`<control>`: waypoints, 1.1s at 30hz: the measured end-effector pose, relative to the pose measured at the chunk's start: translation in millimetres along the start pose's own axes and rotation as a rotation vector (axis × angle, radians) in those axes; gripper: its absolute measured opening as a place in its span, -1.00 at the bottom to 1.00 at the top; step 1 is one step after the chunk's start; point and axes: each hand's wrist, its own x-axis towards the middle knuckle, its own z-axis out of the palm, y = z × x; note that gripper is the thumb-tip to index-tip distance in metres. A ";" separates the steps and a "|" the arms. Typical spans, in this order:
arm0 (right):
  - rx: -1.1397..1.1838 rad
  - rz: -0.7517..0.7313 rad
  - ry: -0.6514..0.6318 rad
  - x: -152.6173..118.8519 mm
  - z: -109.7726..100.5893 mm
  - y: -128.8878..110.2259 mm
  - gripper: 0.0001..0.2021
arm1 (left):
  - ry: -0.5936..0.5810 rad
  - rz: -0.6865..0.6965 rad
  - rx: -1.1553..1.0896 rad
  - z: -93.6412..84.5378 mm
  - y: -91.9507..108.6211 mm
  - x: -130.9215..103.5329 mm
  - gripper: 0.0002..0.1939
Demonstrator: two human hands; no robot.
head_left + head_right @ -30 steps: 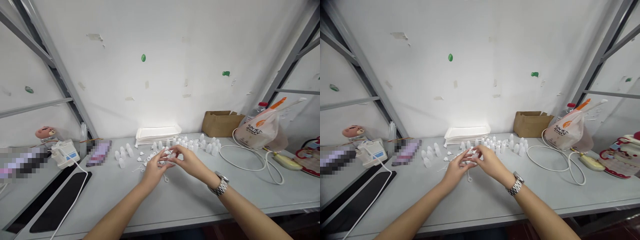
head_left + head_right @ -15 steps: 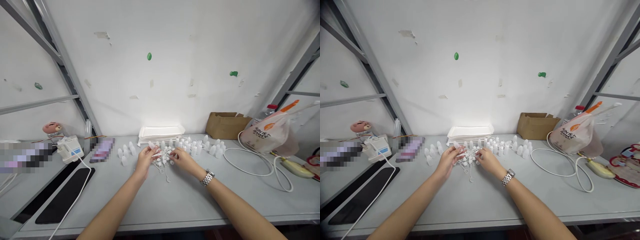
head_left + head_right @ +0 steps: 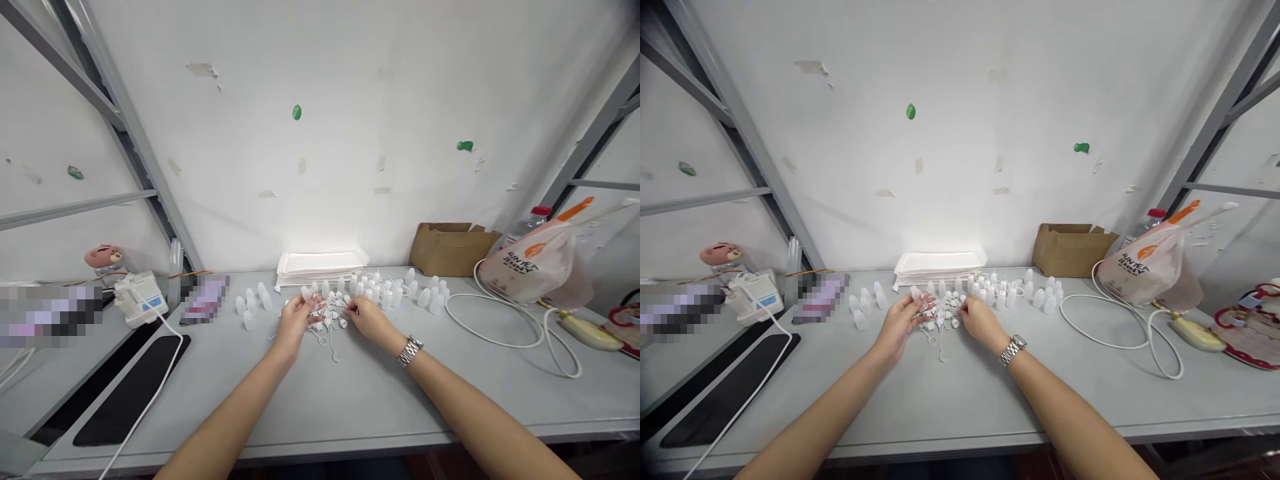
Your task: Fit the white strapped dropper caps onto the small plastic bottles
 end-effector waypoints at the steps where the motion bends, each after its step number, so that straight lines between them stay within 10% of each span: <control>1: 0.016 -0.002 0.021 0.1 -1.3 -0.8 -0.87 | 0.010 0.007 0.005 -0.4 -0.4 0.5 -0.68; 15: 0.358 -0.024 0.113 -6.8 -13.6 -22.6 -0.84 | -0.070 0.089 0.105 5.1 -7.6 -1.1 -0.58; 33: -0.016 -0.359 0.099 -10.8 -15.6 -19.9 -0.82 | -0.083 0.146 0.352 7.9 -3.1 -7.6 -0.52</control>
